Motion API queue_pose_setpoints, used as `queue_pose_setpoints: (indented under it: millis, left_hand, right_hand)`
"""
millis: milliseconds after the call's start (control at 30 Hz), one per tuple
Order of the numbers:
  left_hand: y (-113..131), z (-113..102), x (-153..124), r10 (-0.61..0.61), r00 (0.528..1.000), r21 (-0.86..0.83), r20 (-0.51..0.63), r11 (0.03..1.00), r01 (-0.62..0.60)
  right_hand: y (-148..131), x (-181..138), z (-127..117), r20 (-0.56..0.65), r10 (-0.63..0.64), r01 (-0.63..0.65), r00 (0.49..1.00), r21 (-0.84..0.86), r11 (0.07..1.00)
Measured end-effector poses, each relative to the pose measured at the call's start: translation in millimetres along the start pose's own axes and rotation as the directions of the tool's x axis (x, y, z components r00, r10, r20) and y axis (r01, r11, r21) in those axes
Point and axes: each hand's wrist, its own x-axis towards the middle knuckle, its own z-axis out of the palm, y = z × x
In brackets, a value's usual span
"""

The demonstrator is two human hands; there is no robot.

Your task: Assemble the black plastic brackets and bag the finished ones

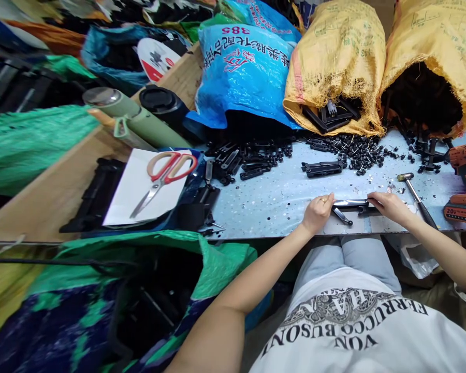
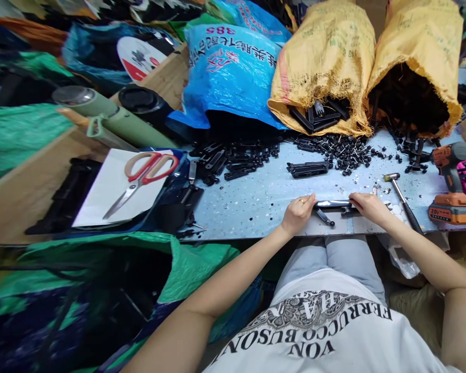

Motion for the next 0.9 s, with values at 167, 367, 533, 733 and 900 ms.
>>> queue_pose_setpoints:
  millis: [167,367,533,733,900]
  left_hand:
    - [21,-11,10,-0.019,0.999,0.015,0.046,1.000,0.018]
    - [65,4,43,-0.012,0.913,-0.089,0.408,0.995,0.053]
    - [64,15,48,0.006,0.886,-0.149,0.463,0.986,0.071]
    - [71,20,42,-0.158,0.885,-0.096,0.439,0.971,0.221]
    - [71,20,41,-0.069,0.905,-0.148,0.419,0.979,0.143]
  right_hand:
    - [17,-15,17,-0.092,-0.100,0.111,0.991,0.128,0.985]
    - [35,-28,41,-0.137,-0.138,0.154,0.981,0.116,0.981]
    - [48,-28,44,-0.075,-0.209,0.211,0.975,0.017,0.977]
    - [53,-22,36,0.015,-0.215,0.215,0.977,-0.103,0.971]
    - [55,-17,34,0.092,-0.331,0.339,0.939,-0.085,0.937]
